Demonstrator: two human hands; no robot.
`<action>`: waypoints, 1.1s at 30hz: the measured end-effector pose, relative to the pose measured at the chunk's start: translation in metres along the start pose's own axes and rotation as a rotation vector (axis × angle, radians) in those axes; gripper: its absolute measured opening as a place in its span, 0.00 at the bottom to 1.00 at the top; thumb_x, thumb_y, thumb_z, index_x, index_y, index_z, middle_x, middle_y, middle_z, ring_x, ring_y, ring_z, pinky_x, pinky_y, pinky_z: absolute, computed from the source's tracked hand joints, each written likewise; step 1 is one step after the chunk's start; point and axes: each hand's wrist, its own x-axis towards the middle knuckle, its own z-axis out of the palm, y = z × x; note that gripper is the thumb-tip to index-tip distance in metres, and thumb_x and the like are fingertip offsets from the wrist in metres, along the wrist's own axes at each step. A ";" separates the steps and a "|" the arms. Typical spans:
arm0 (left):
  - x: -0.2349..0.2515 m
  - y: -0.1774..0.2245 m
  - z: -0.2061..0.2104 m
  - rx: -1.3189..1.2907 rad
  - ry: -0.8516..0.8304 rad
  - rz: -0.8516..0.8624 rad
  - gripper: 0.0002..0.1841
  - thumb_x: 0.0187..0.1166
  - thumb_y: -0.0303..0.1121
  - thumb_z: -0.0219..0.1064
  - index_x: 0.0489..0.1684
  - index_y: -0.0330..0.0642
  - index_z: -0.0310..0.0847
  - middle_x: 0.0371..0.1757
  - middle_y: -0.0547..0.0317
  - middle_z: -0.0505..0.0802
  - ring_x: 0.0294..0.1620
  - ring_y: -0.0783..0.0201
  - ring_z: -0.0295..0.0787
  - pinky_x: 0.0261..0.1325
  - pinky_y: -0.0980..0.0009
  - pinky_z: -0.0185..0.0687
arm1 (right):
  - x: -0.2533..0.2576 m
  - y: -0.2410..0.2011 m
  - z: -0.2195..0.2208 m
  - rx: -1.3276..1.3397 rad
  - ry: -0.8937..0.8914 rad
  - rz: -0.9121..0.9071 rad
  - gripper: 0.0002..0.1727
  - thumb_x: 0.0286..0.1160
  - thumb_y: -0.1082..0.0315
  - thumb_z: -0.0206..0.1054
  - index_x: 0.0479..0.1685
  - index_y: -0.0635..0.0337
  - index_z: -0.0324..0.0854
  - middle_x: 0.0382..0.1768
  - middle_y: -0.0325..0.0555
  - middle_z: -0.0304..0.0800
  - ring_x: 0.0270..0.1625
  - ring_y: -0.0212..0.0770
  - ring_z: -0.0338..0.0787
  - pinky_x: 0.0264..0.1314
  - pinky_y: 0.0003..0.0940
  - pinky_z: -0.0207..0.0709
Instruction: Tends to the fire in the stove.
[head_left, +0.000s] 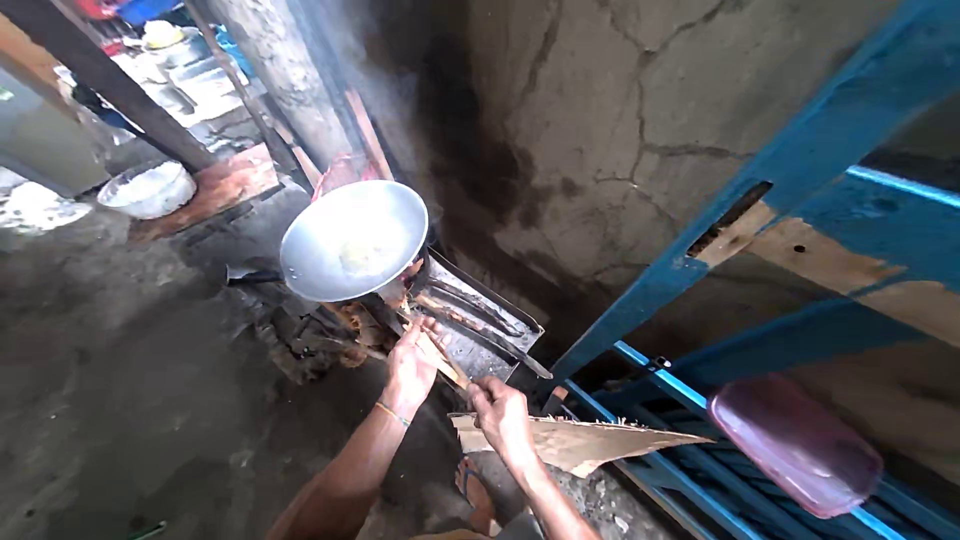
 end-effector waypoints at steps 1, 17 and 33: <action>0.002 -0.003 -0.001 -0.002 -0.054 -0.019 0.20 0.96 0.36 0.39 0.60 0.34 0.76 0.47 0.49 0.92 0.45 0.55 0.93 0.56 0.53 0.91 | 0.004 0.000 -0.002 0.057 -0.014 0.031 0.14 0.85 0.58 0.63 0.51 0.56 0.91 0.32 0.38 0.95 0.30 0.33 0.93 0.40 0.36 0.91; 0.035 -0.015 0.002 0.051 -0.108 -0.104 0.23 0.96 0.53 0.36 0.39 0.51 0.71 0.17 0.70 0.76 0.11 0.74 0.71 0.15 0.80 0.72 | 0.043 0.014 0.001 0.787 -0.307 0.390 0.10 0.82 0.68 0.69 0.50 0.67 0.81 0.26 0.46 0.91 0.16 0.32 0.82 0.16 0.24 0.76; 0.085 -0.019 0.009 0.060 0.039 -0.029 0.28 0.93 0.60 0.33 0.32 0.53 0.70 0.11 0.71 0.72 0.08 0.72 0.71 0.15 0.75 0.77 | 0.084 -0.005 0.014 0.028 -0.277 0.211 0.19 0.80 0.51 0.68 0.62 0.50 0.88 0.46 0.45 0.96 0.46 0.44 0.95 0.55 0.50 0.87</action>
